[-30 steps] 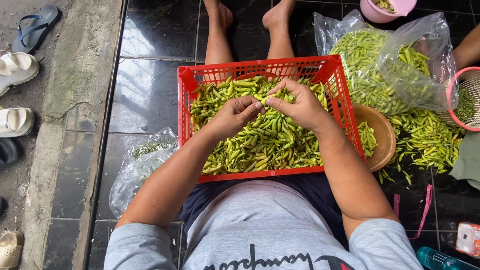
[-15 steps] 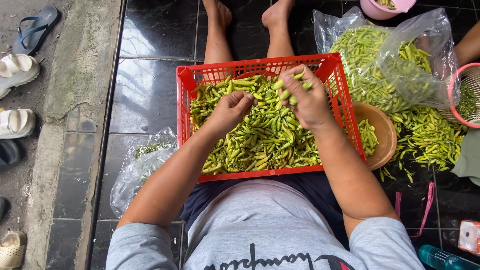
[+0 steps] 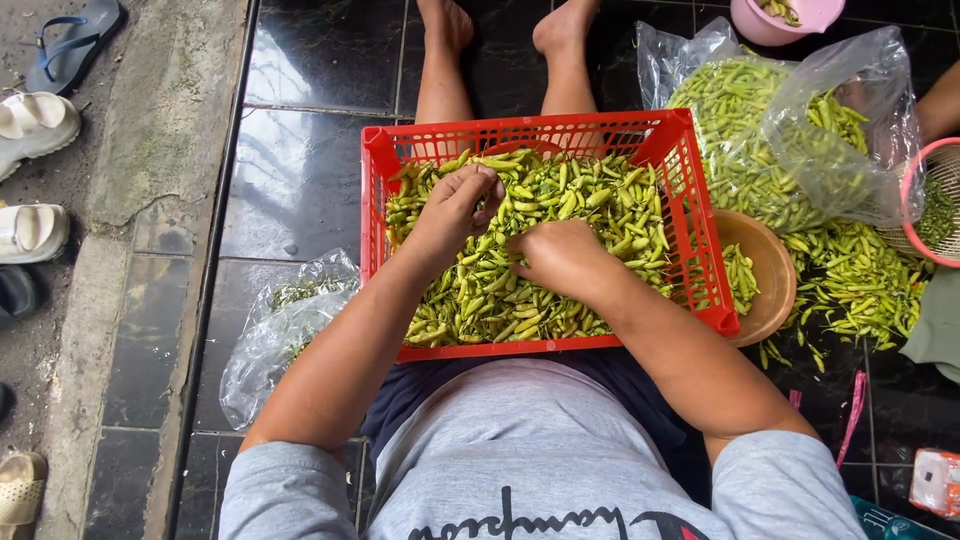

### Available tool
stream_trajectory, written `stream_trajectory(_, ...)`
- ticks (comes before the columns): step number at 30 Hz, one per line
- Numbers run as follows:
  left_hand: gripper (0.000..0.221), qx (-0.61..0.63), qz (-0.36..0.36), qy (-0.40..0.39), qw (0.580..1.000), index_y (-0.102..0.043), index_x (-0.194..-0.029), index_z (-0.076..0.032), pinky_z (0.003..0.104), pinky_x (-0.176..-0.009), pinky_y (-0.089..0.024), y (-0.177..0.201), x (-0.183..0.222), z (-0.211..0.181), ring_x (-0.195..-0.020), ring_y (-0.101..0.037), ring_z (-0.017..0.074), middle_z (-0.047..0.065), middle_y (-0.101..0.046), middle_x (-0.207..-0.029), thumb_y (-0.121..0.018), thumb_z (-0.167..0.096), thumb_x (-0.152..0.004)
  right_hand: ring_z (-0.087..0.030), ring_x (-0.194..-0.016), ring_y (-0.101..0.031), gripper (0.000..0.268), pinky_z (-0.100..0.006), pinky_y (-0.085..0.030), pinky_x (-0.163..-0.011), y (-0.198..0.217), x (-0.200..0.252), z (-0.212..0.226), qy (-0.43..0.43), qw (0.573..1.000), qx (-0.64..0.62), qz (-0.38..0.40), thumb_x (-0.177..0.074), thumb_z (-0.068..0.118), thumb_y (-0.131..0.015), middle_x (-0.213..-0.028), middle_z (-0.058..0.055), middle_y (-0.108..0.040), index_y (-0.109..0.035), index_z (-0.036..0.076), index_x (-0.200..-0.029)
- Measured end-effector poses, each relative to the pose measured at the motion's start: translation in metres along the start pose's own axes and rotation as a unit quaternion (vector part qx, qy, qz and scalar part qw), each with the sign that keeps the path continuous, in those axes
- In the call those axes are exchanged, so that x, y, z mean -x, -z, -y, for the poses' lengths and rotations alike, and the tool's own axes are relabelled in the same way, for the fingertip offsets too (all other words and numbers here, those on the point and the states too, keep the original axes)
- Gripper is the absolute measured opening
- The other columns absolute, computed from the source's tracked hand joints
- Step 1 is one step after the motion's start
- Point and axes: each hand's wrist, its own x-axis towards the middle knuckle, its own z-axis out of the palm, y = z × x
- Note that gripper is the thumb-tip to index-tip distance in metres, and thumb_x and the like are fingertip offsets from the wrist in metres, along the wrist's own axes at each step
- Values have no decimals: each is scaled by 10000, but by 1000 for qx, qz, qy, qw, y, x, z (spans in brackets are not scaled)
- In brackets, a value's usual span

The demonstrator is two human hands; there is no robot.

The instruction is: Removing stems from green chilies by hand and sorting them in a plastic crate

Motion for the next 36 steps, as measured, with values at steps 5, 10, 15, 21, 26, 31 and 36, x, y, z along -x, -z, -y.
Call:
stream_trajectory(5,228,-64,-4,3,998,-659,-918,-15,164,-422,-252,-2,3,-4,-509,-355,45,9,-447,-601,-511,-156,-1018,-212,-642,-722,193,-301,-603,-602,27,10,3,-15,999,-29,26,-962,132,-646,-771,-137,-730,-754,3,-1054)
stream_trajectory(10,233,-261,-5,17,965,-728,-958,-30,202,-426,-305,0,5,-1,-455,-399,77,4,-516,-561,-535,-154,-999,-113,-460,-479,233,-238,-441,-474,69,34,-21,-103,958,-268,21,-989,105,-612,-797,-150,-715,-721,-7,-1163)
stream_trajectory(15,314,-363,72,-7,929,-679,-773,-130,296,-538,-379,-10,10,-7,-462,-426,153,16,-471,-464,-533,-277,-1009,-70,-384,-387,181,-224,-381,-397,68,42,-38,-74,929,-356,-72,-946,75,-677,-618,-68,-626,-723,-26,-1089)
stream_trajectory(21,277,-322,138,-19,936,-682,-860,-87,274,-552,-351,-17,21,-23,-509,-391,125,-4,-433,-496,-530,-238,-1036,-74,-406,-444,181,-226,-378,-404,70,44,-47,-74,907,-398,-121,-953,54,-701,-650,-85,-635,-711,-16,-1119)
stream_trajectory(26,259,-262,148,-15,954,-695,-959,-68,208,-579,-344,-22,25,-25,-541,-394,54,-61,-446,-528,-536,-239,-1071,-71,-512,-594,241,-200,-484,-483,47,30,-62,-40,835,-527,-154,-966,98,-721,-774,-118,-693,-686,-20,-1174)
stream_trajectory(31,228,-258,149,-31,954,-685,-981,-52,216,-558,-327,-21,22,-19,-542,-376,56,-69,-444,-541,-585,-241,-1061,-51,-524,-648,273,-159,-535,-486,35,19,-59,-12,764,-627,-149,-960,112,-729,-748,-132,-721,-681,-33,-1186)
stream_trajectory(36,172,-202,133,9,970,-697,-1019,-38,148,-519,-338,-23,23,-22,-508,-426,-8,-96,-468,-550,-610,-184,-1038,-38,-526,-643,253,-158,-534,-482,32,17,-55,-17,766,-610,-203,-974,153,-727,-760,-119,-715,-683,-27,-1146)
